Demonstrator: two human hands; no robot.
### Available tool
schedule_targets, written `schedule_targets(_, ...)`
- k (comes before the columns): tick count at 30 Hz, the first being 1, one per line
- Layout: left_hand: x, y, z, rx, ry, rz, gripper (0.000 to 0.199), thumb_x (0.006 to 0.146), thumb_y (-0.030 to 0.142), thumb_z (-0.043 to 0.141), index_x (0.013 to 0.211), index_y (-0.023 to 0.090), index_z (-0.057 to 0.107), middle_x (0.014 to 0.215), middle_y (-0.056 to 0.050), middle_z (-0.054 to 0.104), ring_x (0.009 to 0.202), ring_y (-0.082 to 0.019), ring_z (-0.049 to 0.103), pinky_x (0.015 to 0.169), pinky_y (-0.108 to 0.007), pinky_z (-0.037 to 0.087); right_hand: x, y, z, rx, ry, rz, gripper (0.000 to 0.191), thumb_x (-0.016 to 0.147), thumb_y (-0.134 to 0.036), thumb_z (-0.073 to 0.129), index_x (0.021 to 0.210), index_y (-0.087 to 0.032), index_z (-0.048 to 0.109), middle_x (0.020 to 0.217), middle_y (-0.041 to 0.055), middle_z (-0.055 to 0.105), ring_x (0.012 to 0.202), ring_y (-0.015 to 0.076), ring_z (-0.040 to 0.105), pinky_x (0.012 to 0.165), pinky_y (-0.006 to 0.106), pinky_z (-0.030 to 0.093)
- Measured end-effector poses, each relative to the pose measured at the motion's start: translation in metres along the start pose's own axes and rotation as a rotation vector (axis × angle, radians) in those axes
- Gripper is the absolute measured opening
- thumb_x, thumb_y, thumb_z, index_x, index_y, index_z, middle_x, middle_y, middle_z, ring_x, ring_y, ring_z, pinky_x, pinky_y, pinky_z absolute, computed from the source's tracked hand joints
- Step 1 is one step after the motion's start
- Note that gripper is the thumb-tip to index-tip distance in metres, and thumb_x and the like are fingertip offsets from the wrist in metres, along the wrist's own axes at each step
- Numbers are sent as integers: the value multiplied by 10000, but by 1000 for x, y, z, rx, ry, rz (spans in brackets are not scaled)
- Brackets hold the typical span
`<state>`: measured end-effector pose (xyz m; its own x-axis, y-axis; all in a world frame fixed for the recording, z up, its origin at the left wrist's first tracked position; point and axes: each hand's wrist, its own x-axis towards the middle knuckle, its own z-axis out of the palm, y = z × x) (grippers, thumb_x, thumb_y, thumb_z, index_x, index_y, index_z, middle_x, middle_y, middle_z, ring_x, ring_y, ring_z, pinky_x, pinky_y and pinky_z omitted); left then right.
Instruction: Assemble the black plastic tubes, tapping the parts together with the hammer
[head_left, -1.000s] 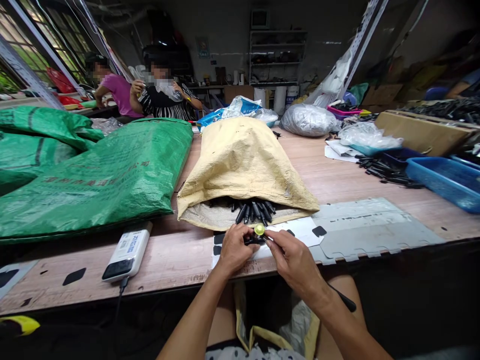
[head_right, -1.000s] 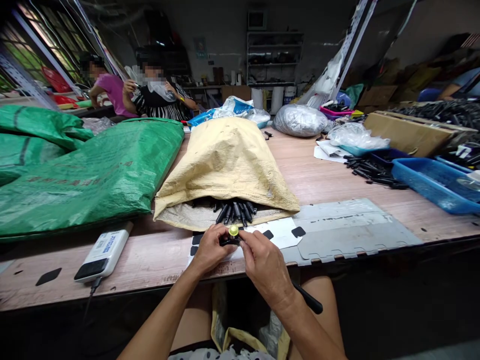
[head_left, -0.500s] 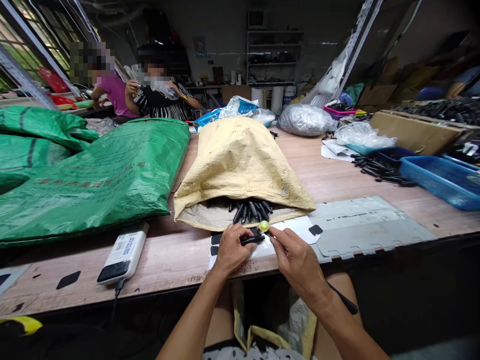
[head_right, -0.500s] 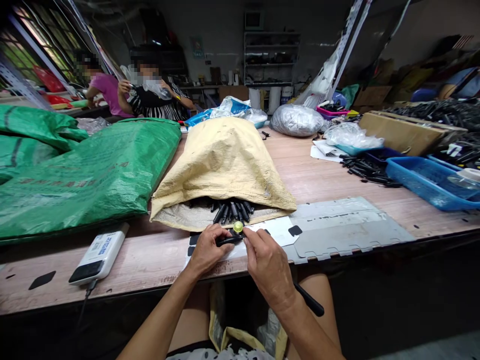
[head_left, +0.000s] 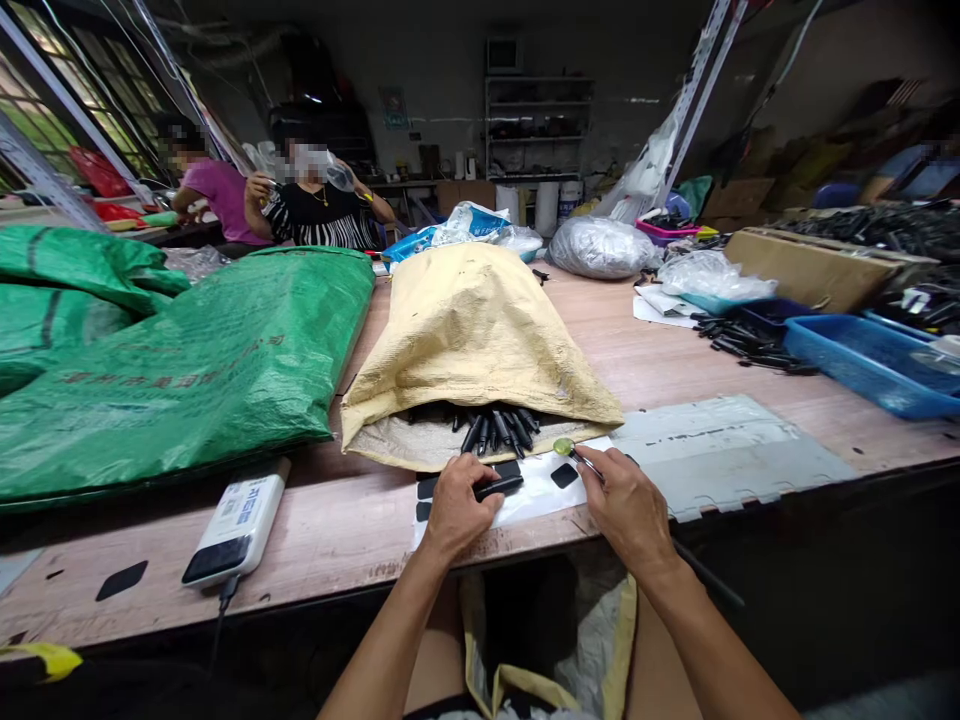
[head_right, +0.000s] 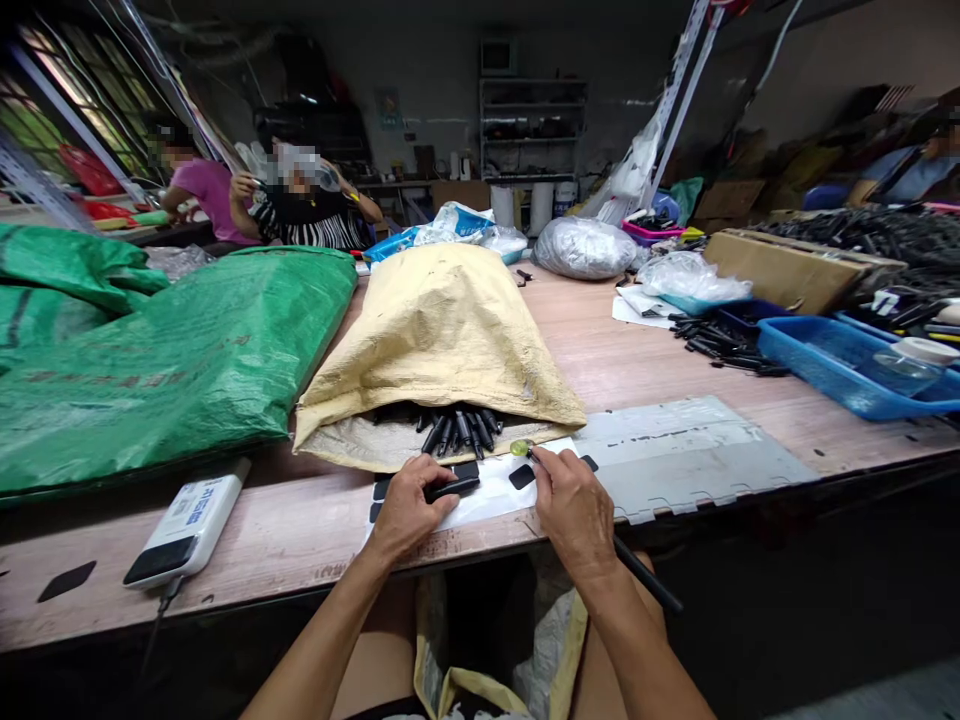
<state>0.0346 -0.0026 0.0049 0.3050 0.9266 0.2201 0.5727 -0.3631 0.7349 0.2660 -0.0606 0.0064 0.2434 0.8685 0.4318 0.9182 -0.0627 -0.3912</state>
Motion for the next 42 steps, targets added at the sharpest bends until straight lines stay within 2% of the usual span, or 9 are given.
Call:
schedule_targets(8,0,-3,1,-4,-1,1,187,691,104,699,842,196,759,840,-32,647,888,-224,572,837,-361,453,-6,0,17,-134,52,-48,252,934,-214,580,1146,-265,705,900,38,641,858,193,549,745,310,363)
schedule_targets(25,0,-2,-2,25,-31,32,133,741,193,712,868,194,753,854,-46,648,891,-236,580,831,-367,445,-10,-7,20,-296,62,-62,260,961,-253,542,1199,-250,648,946,52,599,907,220,483,765,337,314)
schedule_targets(27,-6,9,-9,-12,-72,87,125,800,254,687,896,200,745,879,-53,657,907,-238,581,840,-367,439,-10,-7,20,-304,57,-67,258,968,-258,532,1198,-241,647,946,55,599,909,220,483,771,336,313)
schedule_targets(29,-18,25,-20,-78,-169,142,151,874,296,625,944,212,729,920,-51,670,911,-221,594,832,-342,440,-10,-7,20,-306,56,-72,258,972,-261,526,1199,-235,646,949,56,600,908,220,482,774,336,312)
schedule_targets(32,-45,48,-28,-96,-450,121,156,911,304,587,981,253,716,903,-11,701,836,-182,624,749,-285,440,-10,-7,20,-303,56,-69,256,969,-255,529,1195,-237,645,953,54,602,907,221,479,772,339,310)
schedule_targets(34,-64,54,-22,-18,-618,39,147,880,319,626,982,287,726,874,11,722,812,-186,646,706,-274,437,-10,-6,21,-297,61,-64,254,963,-252,535,1192,-243,645,947,51,602,900,220,476,767,341,307)
schedule_targets(36,-81,48,-3,85,-687,-63,184,853,340,644,1010,301,732,902,0,744,867,-222,676,734,-291,459,-10,-6,21,-290,67,-65,252,958,-252,542,1188,-247,647,940,49,602,894,219,474,763,343,305)
schedule_targets(39,-99,20,37,221,-706,-223,276,888,357,573,1101,262,719,1034,-71,761,1009,-289,697,845,-362,499,-10,-5,22,-288,66,-68,251,962,-253,538,1187,-244,648,945,51,603,900,219,475,770,343,307)
schedule_targets(42,-110,-9,72,308,-768,-350,361,936,314,484,1231,214,666,1184,-131,732,1134,-299,677,924,-392,506,-10,-5,21,-289,70,-69,253,965,-253,531,1189,-239,649,946,54,603,901,218,477,776,343,311)
